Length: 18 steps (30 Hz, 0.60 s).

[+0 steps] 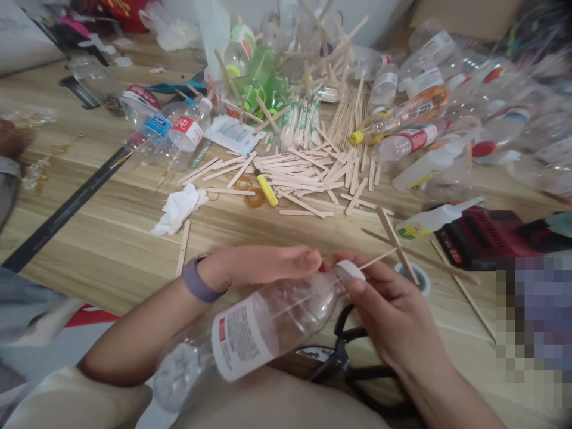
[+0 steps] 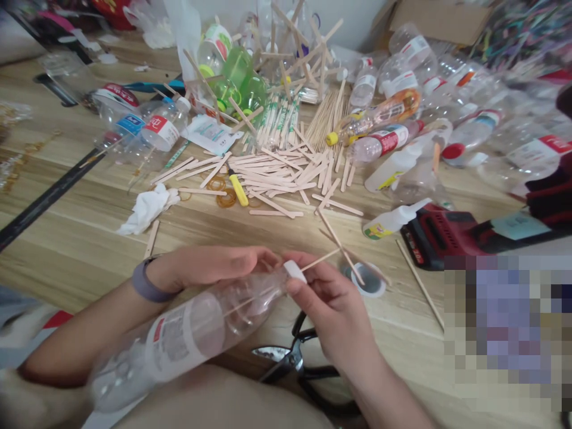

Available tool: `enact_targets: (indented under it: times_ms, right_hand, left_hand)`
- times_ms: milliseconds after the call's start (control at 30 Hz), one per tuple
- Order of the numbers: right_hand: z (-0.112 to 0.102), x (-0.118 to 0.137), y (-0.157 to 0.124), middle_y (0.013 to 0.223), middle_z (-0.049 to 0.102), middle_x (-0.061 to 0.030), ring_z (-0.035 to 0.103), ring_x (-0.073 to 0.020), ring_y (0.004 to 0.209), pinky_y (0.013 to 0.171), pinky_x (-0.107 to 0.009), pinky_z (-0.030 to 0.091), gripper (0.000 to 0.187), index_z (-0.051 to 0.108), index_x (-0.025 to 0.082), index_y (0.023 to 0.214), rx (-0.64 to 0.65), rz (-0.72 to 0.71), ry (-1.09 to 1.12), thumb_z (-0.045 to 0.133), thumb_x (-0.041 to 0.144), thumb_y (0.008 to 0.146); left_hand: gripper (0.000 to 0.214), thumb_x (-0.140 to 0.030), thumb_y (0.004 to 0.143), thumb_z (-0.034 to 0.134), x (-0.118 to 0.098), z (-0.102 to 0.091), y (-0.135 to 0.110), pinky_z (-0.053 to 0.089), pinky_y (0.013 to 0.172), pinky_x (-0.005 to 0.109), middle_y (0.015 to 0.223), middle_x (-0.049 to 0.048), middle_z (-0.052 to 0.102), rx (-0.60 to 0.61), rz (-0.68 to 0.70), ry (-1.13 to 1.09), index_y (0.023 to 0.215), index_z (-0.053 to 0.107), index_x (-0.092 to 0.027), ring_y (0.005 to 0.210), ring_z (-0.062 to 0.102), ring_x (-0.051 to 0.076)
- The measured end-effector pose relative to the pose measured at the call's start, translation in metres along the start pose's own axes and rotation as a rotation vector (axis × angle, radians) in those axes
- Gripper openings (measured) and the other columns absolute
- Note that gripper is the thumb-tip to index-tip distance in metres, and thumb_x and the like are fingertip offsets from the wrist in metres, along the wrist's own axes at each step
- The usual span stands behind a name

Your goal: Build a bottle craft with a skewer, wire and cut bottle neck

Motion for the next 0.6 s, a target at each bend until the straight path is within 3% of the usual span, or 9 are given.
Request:
enact_targets:
  times_ms: [100,200,367,467,600]
  right_hand:
    - [-0.008,0.005,0.005,0.086,0.075,-0.0016,0.065,-0.0185,0.075,0.069,-0.029,0.052,0.03,0.077,0.034,0.101,-0.069,-0.005,-0.006,0.082,0.046,0.074]
    - [-0.008,0.01,0.006,0.095,0.076,-0.0019,0.067,-0.0203,0.085,0.078,-0.032,0.053,0.032,0.077,0.034,0.1,-0.035,0.013,0.049,0.083,0.047,0.072]
    - [-0.002,0.011,0.007,0.109,0.075,-0.0036,0.067,-0.0213,0.096,0.088,-0.035,0.051,0.036,0.077,0.033,0.101,0.015,0.055,0.189,0.085,0.046,0.069]
    - [-0.001,0.01,0.007,0.106,0.076,-0.0035,0.067,-0.019,0.09,0.084,-0.032,0.051,0.035,0.078,0.033,0.098,0.027,0.057,0.217,0.086,0.047,0.067]
    - [-0.001,0.008,0.008,0.097,0.078,-0.0028,0.066,-0.0187,0.088,0.083,-0.031,0.05,0.035,0.078,0.032,0.096,-0.072,0.055,0.145,0.087,0.047,0.066]
  left_hand:
    - [0.045,-0.039,0.079,0.072,-0.003,-0.003,-0.001,0.046,0.067,0.023,0.092,0.0001,0.066,0.166,-0.039,0.14,0.116,0.06,-0.016,0.08,0.064,0.016]
    - [0.044,-0.04,0.075,0.075,0.0,0.001,0.002,0.048,0.064,0.024,0.086,-0.0014,0.064,0.289,-0.033,-0.01,0.11,0.06,-0.019,0.072,0.064,0.014]
    - [0.06,-0.05,0.067,0.081,0.008,0.009,0.004,0.052,0.058,0.025,0.082,-0.0009,0.063,0.295,-0.089,-0.277,0.113,0.058,-0.02,0.064,0.062,0.013]
    - [0.054,-0.05,0.067,0.082,0.008,0.01,0.005,0.052,0.057,0.024,0.08,-0.0016,0.062,0.295,-0.078,-0.268,0.106,0.059,-0.02,0.062,0.059,0.011]
    - [0.049,-0.049,0.07,0.079,0.007,0.007,0.006,0.048,0.057,0.023,0.079,-0.0013,0.062,0.187,-0.023,-0.072,0.103,0.059,-0.02,0.063,0.059,0.012]
Point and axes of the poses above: each hand's wrist, its own y-axis towards the middle knuckle, its own z-axis out of the palm, x = y × z, the point moved 1 cm from there along y, towards the middle knuckle
